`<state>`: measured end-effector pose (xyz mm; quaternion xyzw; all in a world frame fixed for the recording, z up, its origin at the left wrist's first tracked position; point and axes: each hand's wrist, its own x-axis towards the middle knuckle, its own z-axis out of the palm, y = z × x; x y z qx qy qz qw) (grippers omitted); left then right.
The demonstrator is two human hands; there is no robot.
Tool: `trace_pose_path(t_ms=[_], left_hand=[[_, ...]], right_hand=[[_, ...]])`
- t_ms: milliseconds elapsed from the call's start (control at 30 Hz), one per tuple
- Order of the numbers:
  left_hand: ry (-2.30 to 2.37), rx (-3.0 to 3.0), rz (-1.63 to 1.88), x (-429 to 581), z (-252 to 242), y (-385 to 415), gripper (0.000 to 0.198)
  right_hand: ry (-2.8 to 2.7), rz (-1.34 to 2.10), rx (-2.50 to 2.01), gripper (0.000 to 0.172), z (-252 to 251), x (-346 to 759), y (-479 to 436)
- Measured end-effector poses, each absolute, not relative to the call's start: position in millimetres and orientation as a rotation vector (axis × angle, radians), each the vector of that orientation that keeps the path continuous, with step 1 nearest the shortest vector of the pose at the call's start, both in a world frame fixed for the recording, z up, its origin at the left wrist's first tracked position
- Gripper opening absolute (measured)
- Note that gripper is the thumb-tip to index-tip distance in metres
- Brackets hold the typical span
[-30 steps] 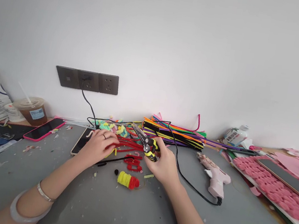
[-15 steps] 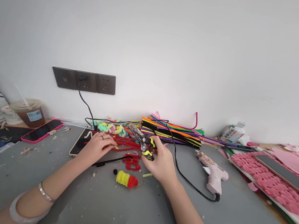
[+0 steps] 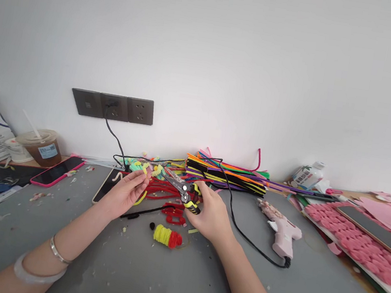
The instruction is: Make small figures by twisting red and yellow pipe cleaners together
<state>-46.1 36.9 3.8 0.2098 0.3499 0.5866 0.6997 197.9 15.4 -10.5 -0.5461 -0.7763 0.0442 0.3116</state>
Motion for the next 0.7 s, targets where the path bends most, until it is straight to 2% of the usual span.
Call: trace_pose_path(t_ms=[200,700], left_hand=[[0.737,0.622,1.199,-43.2,0.5,30.9,0.021],[0.793,0.909,1.069,-42.6,5.1,22.0,0.032]], right_hand=[[-2.171,0.016,-1.382,0.046,-13.2,198.9,16.6],[-2.236,0.203,-1.428,0.028,-2.2,192.2,8.6]])
